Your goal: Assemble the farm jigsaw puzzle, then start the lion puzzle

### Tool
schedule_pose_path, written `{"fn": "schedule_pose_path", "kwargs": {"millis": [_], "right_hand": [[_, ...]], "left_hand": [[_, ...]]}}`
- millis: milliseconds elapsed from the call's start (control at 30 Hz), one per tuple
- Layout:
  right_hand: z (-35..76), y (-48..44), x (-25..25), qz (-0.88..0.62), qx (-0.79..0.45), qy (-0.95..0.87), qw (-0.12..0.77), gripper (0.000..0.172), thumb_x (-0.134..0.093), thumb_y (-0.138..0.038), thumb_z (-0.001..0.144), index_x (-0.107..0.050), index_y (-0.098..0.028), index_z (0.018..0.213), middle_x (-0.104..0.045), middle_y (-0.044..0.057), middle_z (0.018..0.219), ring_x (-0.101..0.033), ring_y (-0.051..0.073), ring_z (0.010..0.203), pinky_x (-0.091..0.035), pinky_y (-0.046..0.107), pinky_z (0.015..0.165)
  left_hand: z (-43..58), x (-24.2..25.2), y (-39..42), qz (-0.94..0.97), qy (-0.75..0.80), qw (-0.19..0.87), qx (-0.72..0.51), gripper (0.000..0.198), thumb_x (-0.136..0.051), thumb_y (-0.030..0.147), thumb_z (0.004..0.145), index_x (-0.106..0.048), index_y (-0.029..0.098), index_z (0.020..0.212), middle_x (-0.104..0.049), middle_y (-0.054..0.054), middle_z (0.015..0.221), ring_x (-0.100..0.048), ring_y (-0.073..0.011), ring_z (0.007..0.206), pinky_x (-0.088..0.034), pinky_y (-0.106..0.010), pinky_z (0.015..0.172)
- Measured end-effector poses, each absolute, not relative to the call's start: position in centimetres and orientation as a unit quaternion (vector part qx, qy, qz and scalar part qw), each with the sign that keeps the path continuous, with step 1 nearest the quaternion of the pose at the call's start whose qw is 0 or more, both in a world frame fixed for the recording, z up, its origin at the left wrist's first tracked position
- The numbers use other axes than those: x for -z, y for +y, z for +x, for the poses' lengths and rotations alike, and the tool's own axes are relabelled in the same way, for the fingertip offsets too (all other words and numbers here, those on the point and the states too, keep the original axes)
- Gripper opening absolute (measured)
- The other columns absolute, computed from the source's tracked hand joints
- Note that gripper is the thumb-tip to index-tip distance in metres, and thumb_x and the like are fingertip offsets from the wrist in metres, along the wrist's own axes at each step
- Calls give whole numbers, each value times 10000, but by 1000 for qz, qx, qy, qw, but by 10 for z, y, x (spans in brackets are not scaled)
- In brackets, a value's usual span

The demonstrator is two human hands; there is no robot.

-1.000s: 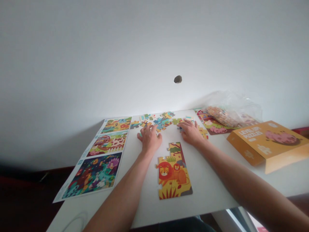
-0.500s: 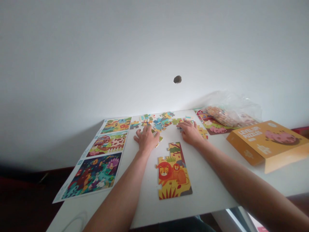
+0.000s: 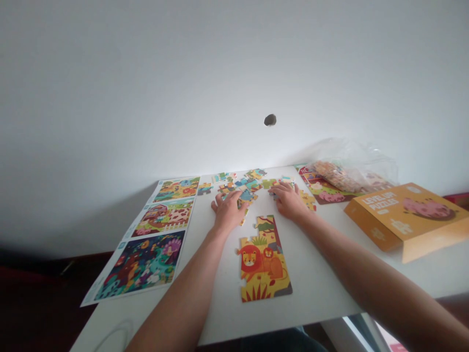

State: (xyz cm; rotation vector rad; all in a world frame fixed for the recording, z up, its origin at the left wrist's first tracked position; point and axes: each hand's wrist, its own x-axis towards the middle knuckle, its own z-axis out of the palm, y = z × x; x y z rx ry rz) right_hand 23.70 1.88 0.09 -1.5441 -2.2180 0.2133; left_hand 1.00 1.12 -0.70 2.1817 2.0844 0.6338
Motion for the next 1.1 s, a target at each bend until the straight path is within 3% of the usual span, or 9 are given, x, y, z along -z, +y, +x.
{"fn": "schedule_pose_path", "kwargs": {"millis": [133, 267, 433, 700, 933, 1100], "right_hand": [[237, 19, 0, -555, -76, -799, 217, 555, -455, -62, 766, -609, -255, 1263, -582, 66, 1363, -359, 293, 1368, -134, 689, 1102], [237, 19, -1, -557, -77, -799, 213, 551, -458, -65, 770, -607, -257, 1264, -575, 65, 1372, -352, 293, 1372, -133, 687, 1105], [237, 19, -1, -562, -79, -797, 208, 548, -464, -69, 778, -605, -259, 1272, -568, 75, 1378, -351, 290, 1371, -127, 670, 1116], [237, 19, 0, -560, -75, -799, 209, 561, -446, -56, 776, -609, -263, 1272, -577, 69, 1365, -360, 287, 1362, -134, 678, 1109], [236, 18, -2, -564, -75, -797, 202, 570, -435, -46, 774, -607, -266, 1271, -567, 66, 1380, -353, 288, 1367, -144, 684, 1105], [236, 17, -4, -568, -75, -796, 195, 572, -442, -50, 776, -603, -267, 1279, -556, 67, 1391, -342, 284, 1372, -135, 667, 1115]], "left_hand": [[11, 9, 11, 714, 671, 13, -197, 419, -515, 391, 893, -577, 385, 1308, -496, 25, 1466, -324, -333, 1332, -278, -584, 1088], [11, 10, 13, 659, 733, -1, -168, 490, -465, 469, 902, -539, 326, 1364, -387, -75, 1529, -263, -399, 1372, -278, -668, 1044], [11, 13, 14, 657, 739, -10, -149, 463, -452, 343, 908, -533, 314, 1363, -405, -69, 1513, -285, -373, 1359, -286, -646, 1055], [7, 13, 13, 656, 733, -20, -178, 546, -527, 113, 786, -606, 346, 1274, -516, -36, 1421, -362, -347, 1290, -326, -625, 1035], [14, -1, 3, 704, 668, -37, -238, 315, -546, 239, 821, -736, 359, 1042, -549, 18, 1385, -334, -320, 1332, -250, -601, 1107], [15, -3, -1, 741, 648, -14, -176, 533, -572, 161, 690, -690, 388, 1157, -505, -2, 1421, -283, -343, 1374, -165, -683, 1107]]}}
